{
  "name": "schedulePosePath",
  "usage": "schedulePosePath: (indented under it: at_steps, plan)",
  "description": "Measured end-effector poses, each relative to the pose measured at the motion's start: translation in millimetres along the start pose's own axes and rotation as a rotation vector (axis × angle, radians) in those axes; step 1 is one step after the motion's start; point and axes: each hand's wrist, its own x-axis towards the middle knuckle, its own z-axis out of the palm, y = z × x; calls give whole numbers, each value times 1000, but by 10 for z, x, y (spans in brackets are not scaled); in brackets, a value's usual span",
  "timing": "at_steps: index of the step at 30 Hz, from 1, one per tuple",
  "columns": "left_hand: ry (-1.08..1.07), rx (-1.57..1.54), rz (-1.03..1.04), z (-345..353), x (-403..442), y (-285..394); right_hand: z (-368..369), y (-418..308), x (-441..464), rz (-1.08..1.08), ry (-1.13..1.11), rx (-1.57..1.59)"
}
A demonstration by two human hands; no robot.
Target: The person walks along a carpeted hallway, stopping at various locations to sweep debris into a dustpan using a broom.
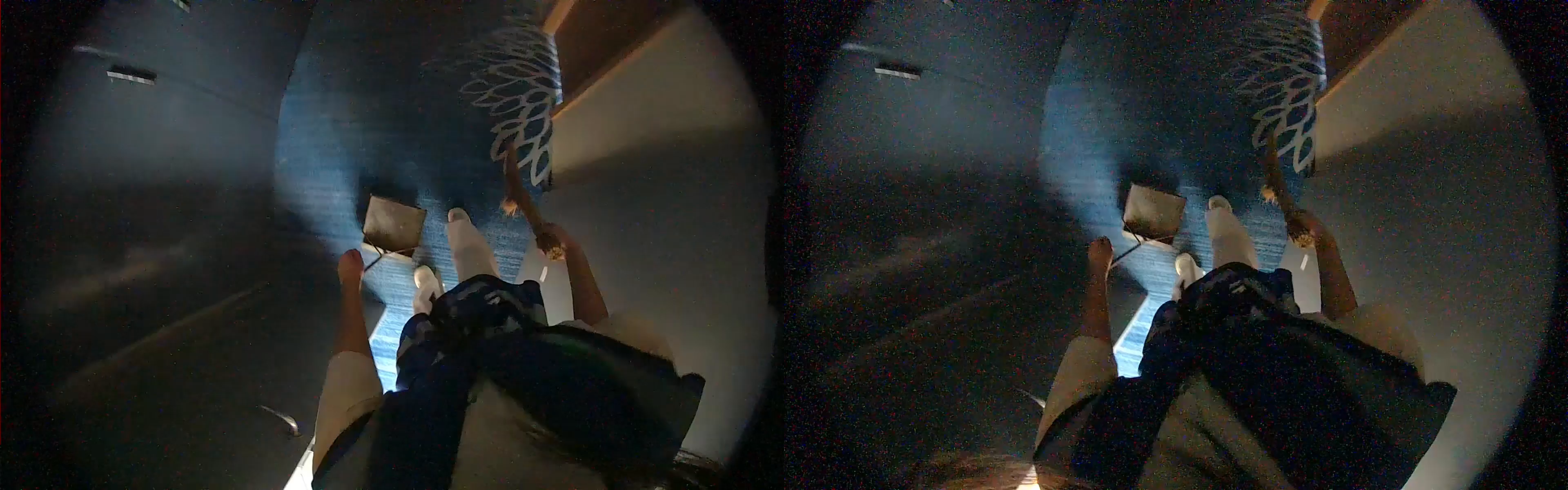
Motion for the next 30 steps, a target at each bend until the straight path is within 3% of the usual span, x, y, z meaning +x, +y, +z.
schedulePosePath:
  at_steps: [3,6,8,10,12,14,15,17,18,20,22,24,25,28,29,30]
  plan:
    - [-198,95,-50,50,172,207,-852,-102,1197,36,-17,-54]
    - [-384,16,-109,72,348,285,-1404,-145,2224,295,-287,426]
    - [-366,90,14,160,453,94,107,-1275,1625,328,205,-195]
    - [-356,-83,-147,23,596,246,-242,-1348,2205,447,78,-322]
    - [-412,5,-234,139,749,264,-135,-1341,2563,546,-52,-455]
    - [-407,47,-297,158,916,264,246,-1396,2725,198,68,-913]
    - [-369,1,-307,152,955,245,284,-1281,2923,214,42,-935]
    - [-386,55,-268,240,882,146,234,-885,3063,483,-97,-824]
    - [-408,51,-287,237,859,121,441,-723,2854,270,-12,-806]
    - [-257,-99,-626,167,1044,189,912,-575,2601,315,72,-1160]
    - [-271,-97,-756,118,1172,207,1206,-249,2299,164,130,-1211]
    - [-225,-104,-906,75,1224,269,1616,-330,1866,123,-520,-1620]
    - [-228,-112,-922,48,1230,280,1695,-93,1744,129,-530,-1634]
    - [-173,-161,-1106,251,1201,78,1743,910,1600,-231,-101,-1315]
    - [-177,-170,-1121,235,1181,85,2099,582,1428,197,-281,-1040]
    - [-137,-173,-1121,156,1226,124,2367,300,1296,296,-314,-903]
